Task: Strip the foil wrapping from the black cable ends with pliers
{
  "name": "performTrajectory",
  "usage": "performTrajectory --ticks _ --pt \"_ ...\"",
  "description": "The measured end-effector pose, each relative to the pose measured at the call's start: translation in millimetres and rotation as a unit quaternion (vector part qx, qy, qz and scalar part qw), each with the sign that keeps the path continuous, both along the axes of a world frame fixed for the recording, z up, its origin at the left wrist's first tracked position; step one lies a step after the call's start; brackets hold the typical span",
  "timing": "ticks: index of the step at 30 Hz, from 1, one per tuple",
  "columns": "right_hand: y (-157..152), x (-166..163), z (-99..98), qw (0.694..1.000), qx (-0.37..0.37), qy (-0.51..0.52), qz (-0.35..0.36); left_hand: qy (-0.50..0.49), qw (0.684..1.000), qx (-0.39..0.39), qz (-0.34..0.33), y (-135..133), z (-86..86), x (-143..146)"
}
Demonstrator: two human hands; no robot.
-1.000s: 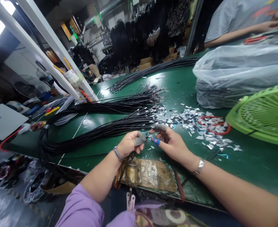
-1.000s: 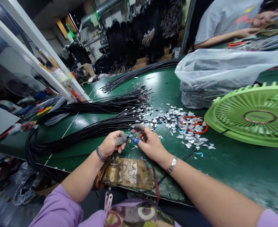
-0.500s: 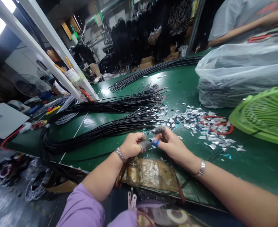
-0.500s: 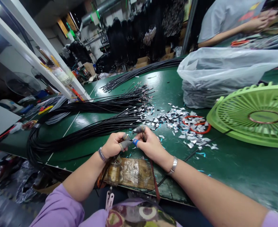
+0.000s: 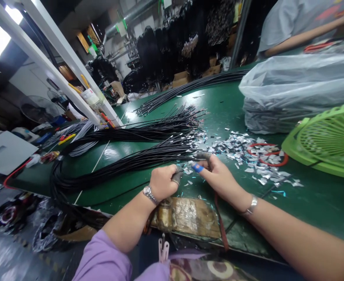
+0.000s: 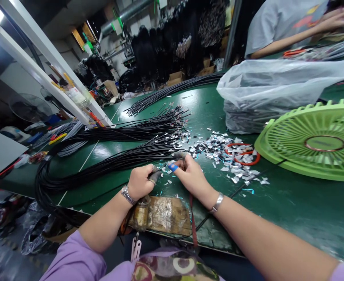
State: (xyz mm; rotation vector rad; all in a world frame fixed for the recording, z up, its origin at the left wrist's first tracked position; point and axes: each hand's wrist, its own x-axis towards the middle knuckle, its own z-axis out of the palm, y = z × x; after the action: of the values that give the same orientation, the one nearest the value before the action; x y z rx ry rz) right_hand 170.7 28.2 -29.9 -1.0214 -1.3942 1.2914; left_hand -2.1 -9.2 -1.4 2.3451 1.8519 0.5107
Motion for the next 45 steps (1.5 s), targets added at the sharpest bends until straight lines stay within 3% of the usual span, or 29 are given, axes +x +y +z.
performTrajectory --ticks 7,11,14,17,21,24,27,30,32,34,38,41,45 --pt "-10.5 -8.9 0.6 0.993 0.068 -0.092 0.011 0.101 0.994 0.021 -0.035 -5.1 1.7 4.7" --pt "-22.8 -8.7 8.7 0.968 0.189 -0.157 0.039 0.112 0.993 0.0 -0.024 -2.3 0.7 4.4" --pt "-27.1 -4.5 14.7 0.957 0.231 -0.15 0.096 0.066 0.997 -0.03 0.01 3.2 -2.0 0.8" --pt "-16.7 2.7 14.7 0.973 0.18 -0.136 0.058 -0.091 0.994 -0.053 0.03 7.4 -6.2 -3.3" --pt "5.9 9.0 4.5 0.977 0.135 -0.164 0.02 -0.306 0.944 -0.116 0.033 8.9 -10.3 -5.3" --pt "11.5 7.8 -2.5 0.975 0.142 -0.167 0.034 -0.391 0.906 -0.157 0.034 9.1 -9.0 -5.0" --pt "6.6 5.3 -4.8 0.969 0.131 -0.192 0.084 -0.496 0.841 -0.212 0.036 11.5 -5.1 -6.2" --pt "-0.4 4.7 -5.4 0.934 0.169 -0.285 0.132 -0.572 0.773 -0.271 0.033 15.2 -2.0 -8.4" --pt "-3.1 5.2 -6.1 0.908 0.21 -0.342 0.119 -0.583 0.754 -0.303 0.026 16.7 -1.6 -8.7" --pt "-3.4 5.9 -6.4 0.899 0.236 -0.358 0.094 -0.56 0.771 -0.3 0.035 17.0 -3.0 -7.3" --pt "0.8 6.4 -2.8 0.922 0.221 -0.314 0.043 -0.459 0.863 -0.205 0.059 14.5 -10.2 -3.6" --pt "3.1 6.0 1.6 0.941 0.202 -0.269 0.049 -0.373 0.916 -0.15 0.002 11.7 -14.6 -4.1" --pt "3.6 5.3 3.6 0.937 0.205 -0.275 0.069 -0.208 0.974 -0.07 -0.051 8.1 -12.0 -6.8"
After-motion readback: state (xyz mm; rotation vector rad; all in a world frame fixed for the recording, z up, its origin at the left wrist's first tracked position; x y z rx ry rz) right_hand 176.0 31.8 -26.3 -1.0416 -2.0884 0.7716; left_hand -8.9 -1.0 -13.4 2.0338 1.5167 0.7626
